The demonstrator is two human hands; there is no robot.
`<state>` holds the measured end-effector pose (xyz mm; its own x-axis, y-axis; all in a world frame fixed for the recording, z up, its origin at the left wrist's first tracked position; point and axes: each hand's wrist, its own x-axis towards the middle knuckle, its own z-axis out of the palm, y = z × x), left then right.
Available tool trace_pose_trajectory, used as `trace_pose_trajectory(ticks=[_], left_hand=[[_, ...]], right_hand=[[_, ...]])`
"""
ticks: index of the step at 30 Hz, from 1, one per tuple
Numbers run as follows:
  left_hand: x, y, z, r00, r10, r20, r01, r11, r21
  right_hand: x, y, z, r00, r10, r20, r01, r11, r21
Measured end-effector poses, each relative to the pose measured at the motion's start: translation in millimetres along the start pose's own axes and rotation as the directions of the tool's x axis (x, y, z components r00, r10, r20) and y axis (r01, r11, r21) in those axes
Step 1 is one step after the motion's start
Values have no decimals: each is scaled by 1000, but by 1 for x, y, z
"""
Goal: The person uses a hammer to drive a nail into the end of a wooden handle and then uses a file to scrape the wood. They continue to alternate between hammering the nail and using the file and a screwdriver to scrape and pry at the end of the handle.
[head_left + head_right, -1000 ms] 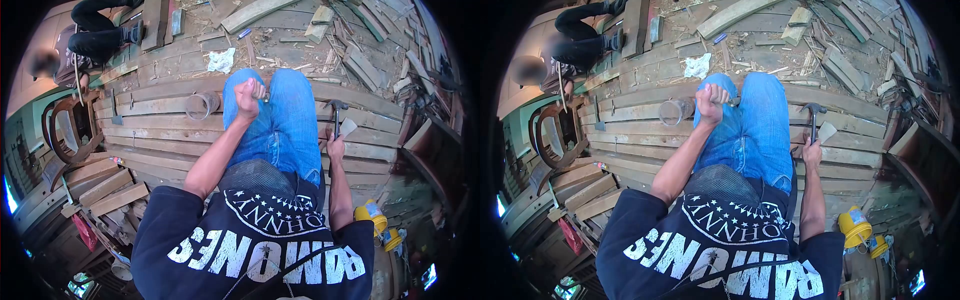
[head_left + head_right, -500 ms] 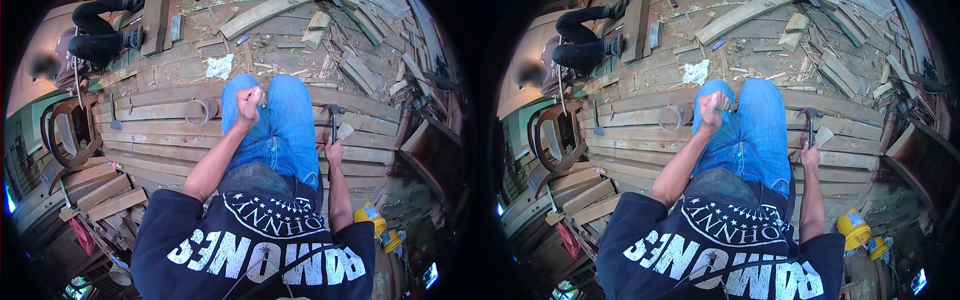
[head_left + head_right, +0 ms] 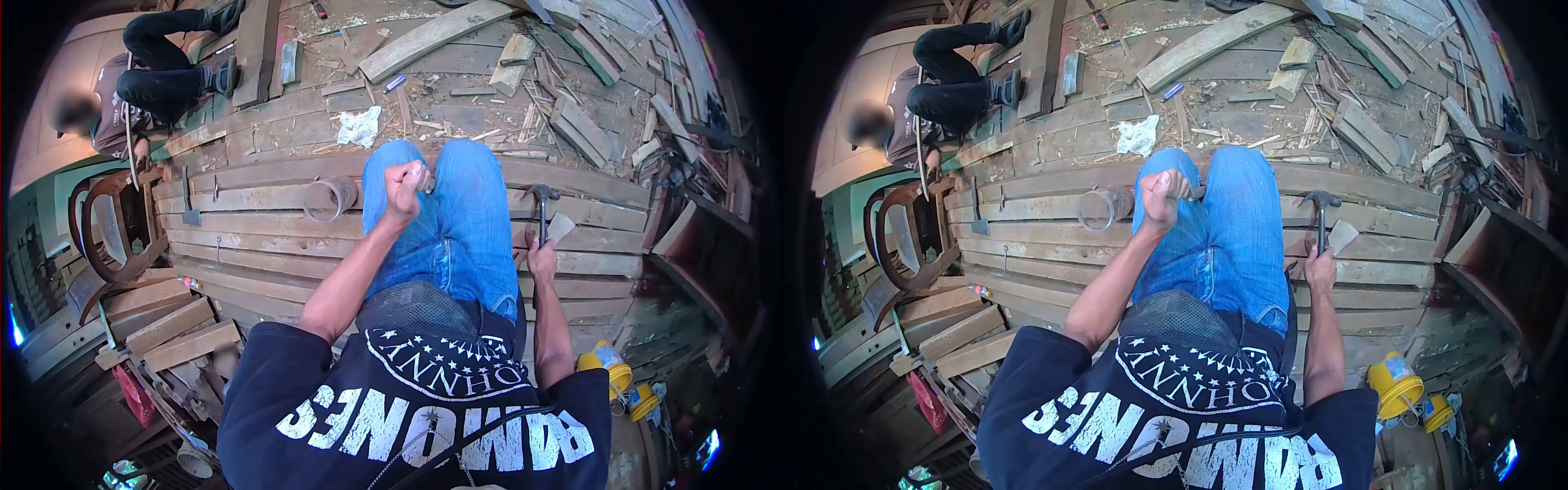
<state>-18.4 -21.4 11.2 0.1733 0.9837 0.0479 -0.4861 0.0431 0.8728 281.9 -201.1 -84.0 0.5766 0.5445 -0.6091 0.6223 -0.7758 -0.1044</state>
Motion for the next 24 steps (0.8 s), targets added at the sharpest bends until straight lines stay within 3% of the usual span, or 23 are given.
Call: trace_pose_trajectory(ticks=[8, 11, 13, 17, 20, 22, 24], left_hand=[[0, 2, 1, 999, -15, 39, 15, 1000, -2], [1, 1, -1, 998, -57, 17, 56, 998, 30], [1, 1, -3, 997, -27, 76, 9, 973, 231], [4, 7, 2, 995, -74, 61, 57, 966, 251], [6, 5, -4, 991, -127, 48, 120, 984, 135], [7, 4, -11, 986, -167, 19, 168, 984, -63], [7, 7, -12, 986, -166, 24, 167, 980, -112]], right_hand=[[-1, 0, 4, 1000, 18, 9, -18, 1000, 10], [-1, 2, 6, 998, -36, -60, 37, 999, 23], [-2, -1, 1, 1000, 3, 14, -3, 1000, 13], [-2, -3, -1, 1000, 7, 16, -7, 1000, 18], [0, -1, 2, 1000, 16, 1, -16, 1000, 13], [1, 1, 3, 1000, 8, 7, -8, 1000, 12], [2, 1, 3, 1000, 17, 15, -18, 1000, 13]])
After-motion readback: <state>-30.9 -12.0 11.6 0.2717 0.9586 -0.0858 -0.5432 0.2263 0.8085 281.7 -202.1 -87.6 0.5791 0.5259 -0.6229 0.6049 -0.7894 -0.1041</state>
